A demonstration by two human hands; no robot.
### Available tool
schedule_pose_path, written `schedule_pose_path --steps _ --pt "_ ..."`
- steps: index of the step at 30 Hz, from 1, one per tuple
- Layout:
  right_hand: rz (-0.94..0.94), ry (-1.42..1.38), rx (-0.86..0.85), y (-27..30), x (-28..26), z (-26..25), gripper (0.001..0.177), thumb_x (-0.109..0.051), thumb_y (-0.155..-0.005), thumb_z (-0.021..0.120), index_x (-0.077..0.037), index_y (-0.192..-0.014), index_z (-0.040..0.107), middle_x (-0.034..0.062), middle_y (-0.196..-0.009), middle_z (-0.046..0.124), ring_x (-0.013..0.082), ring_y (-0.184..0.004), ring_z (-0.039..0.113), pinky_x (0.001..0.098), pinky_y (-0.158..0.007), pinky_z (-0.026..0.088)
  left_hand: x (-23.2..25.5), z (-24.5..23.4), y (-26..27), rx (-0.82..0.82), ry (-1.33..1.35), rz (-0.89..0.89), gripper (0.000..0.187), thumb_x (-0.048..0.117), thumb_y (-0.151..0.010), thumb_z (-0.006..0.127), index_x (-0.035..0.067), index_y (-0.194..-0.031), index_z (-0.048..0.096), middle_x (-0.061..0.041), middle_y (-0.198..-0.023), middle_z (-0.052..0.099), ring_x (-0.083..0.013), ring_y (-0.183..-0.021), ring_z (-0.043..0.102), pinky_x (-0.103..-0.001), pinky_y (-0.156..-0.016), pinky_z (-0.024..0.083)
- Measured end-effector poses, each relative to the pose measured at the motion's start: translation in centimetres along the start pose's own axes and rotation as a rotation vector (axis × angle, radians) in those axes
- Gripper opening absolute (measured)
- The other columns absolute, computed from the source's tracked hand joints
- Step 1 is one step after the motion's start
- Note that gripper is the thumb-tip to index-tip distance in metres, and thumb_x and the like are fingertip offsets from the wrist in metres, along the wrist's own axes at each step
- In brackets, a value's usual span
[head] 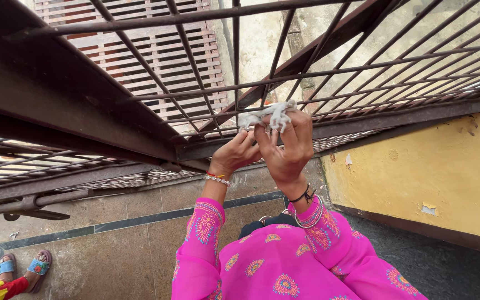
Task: The person wipes the metal bars of a gate with a cloth, cleaning the vertical bars and the horizontal frame.
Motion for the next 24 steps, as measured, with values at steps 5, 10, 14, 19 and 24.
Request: schedule_pose_path --steps 5,10,14,19,24 --pt "-0.027 0.023 -0.052 0.8 0.4 0.2 0.023 0.0 -0.081 0.083 -0.005 -0.101 0.073 0.0093 -0.103 0.067 0.03 -0.1 0.067 0.0413 -0.086 0.056 0.3 0.4 0.5 -0.025 0.014 -0.002 0.039 0.032 -0.104 0.053 0.007 -0.134 0.055 -0.006 -0.123 0.06 -0.0189 -0.111 0.063 -0.032 -0.09 0.054" --pt "0.042 -0.002 -0.255 1.5 1.6 0.2 0.021 0.0 -0.078 0.084 -0.003 -0.096 0.072 0.0093 -0.097 0.066 0.0267 -0.089 0.067 0.0379 -0.076 0.055 0.3 0.8 0.4 -0.006 -0.08 -0.019 0.035 0.032 -0.107 0.05 0.007 -0.131 0.056 -0.006 -0.125 0.062 -0.0123 -0.107 0.062 -0.025 -0.082 0.05" --pt "0.079 -0.084 -0.094 1.5 1.1 -3.6 0.022 0.0 -0.082 0.085 -0.004 -0.099 0.071 0.0049 -0.099 0.069 0.0197 -0.089 0.07 0.0316 -0.079 0.057 -0.2 0.4 -0.3 -0.16 -0.022 0.071 0.023 0.029 -0.111 0.049 0.012 -0.125 0.056 -0.004 -0.107 0.056 -0.016 -0.087 0.057 -0.03 -0.076 0.051" --pt "0.164 -0.032 -0.016 -0.2 1.8 -4.0 0.027 0.001 -0.084 0.084 -0.008 -0.107 0.074 0.0095 -0.105 0.063 0.0216 -0.095 0.068 0.033 -0.081 0.057 -1.3 -3.3 -2.6 -0.048 -0.158 0.043 0.027 0.024 -0.103 0.052 0.017 -0.128 0.059 0.001 -0.111 0.054 -0.0123 -0.088 0.053 -0.026 -0.078 0.049" --pt "0.118 0.054 -0.011 -0.6 1.8 -2.8 0.027 0.001 -0.083 0.084 -0.011 -0.104 0.074 0.0079 -0.102 0.065 0.0238 -0.097 0.069 0.036 -0.083 0.056 -1.4 -3.7 -3.0 -0.047 -0.17 0.03 0.022 0.027 -0.104 0.054 0.015 -0.123 0.06 0.001 -0.108 0.052 -0.0123 -0.088 0.053 -0.026 -0.078 0.049"
Point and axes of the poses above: each hand's wrist, its own y-axis away from the middle knuckle, its own z-axis out of the palm, x = y × z, the point moved 5 cm from there along -y, towards the middle knuckle
